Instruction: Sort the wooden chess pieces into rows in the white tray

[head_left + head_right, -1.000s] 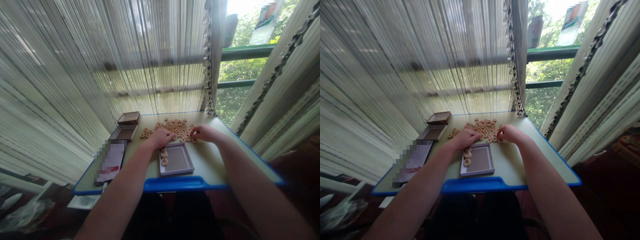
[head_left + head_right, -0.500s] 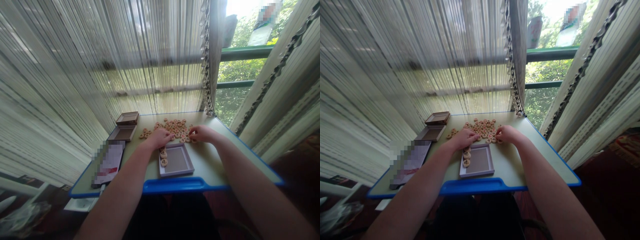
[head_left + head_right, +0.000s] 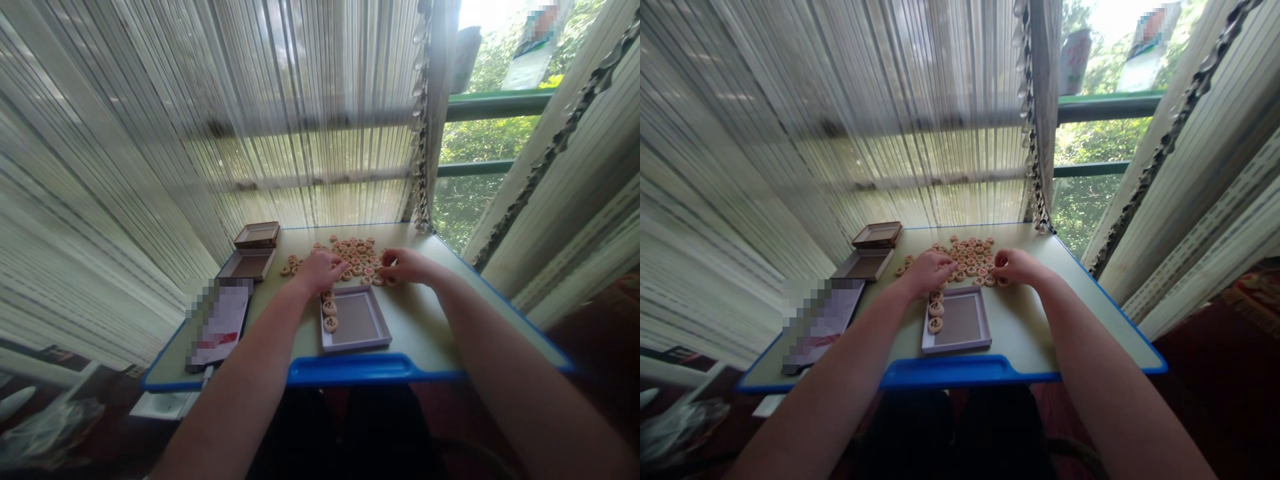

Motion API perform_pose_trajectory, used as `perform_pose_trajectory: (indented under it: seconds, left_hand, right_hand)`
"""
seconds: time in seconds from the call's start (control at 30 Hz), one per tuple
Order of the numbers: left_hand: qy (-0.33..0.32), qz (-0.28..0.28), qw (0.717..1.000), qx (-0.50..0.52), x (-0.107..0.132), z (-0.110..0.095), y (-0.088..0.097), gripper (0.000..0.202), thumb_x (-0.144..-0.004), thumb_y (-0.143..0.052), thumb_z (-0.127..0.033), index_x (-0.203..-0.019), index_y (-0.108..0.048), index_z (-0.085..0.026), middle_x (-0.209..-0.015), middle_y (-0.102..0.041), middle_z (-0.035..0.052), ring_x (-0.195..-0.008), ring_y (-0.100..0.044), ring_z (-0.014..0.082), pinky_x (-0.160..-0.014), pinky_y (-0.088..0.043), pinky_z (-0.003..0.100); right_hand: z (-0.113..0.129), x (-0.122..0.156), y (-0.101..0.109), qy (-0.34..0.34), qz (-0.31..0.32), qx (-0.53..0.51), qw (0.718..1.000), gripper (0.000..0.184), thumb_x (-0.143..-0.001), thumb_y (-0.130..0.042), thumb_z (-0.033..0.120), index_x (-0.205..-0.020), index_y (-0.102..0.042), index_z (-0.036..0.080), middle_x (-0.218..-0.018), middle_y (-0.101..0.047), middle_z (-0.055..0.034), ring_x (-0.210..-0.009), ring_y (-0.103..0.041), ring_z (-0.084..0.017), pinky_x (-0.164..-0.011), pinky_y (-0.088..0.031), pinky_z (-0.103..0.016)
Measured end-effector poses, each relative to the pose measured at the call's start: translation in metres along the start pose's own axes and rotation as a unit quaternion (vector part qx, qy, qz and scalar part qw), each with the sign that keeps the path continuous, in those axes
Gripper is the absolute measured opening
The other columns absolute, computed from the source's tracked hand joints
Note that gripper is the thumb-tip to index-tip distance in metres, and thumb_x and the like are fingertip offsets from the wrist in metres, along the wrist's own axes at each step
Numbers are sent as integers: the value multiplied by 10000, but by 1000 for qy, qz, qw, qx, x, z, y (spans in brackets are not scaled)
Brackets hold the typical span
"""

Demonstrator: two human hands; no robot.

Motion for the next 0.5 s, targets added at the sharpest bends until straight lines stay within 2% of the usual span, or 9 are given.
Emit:
perform_pose_trajectory:
  seconds: [0.2, 0.33, 0.5]
  left_hand:
    - [-1, -6, 1000, 21, -1, -1, 0, 317, -811, -483, -402, -846, -704, -177, -837, -685, 63, -831, -595, 197, -777, -450, 316]
    - [-1, 2, 999, 47, 0, -2, -3, 257, -747, -581, -389, -863, -710, -200, -866, -696, 37, -848, -603, 188, -807, -445, 306]
    - [-20, -6, 998, 61, 0, -9, -1, 251, -725, -613, -380, -884, -692, -204, -856, -693, 16, -823, -603, 173, -776, -446, 284]
  right_hand:
    - [18, 5, -4, -7, -26, -144, 989, 327, -692, -629, 371, -947, -616, 168, -843, -663, -52, -602, -556, -114, -471, -409, -200]
    - [36, 6, -11, 7, -34, -206, 978, 229, -694, -630, 342, -823, -641, 153, -768, -675, -45, -630, -581, -127, -518, -434, -214]
    - [53, 8, -12, 42, -47, -276, 959, 283, -664, -651, 407, -792, -642, 154, -763, -673, -41, -700, -603, -148, -607, -467, -245]
Point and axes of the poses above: each hand's wrist, its own x-axis away from the middle knuckle, its own y-axis out of the back of the hand, z = x × y, the point moved 9 cm from there along -x, towards the middle knuckle
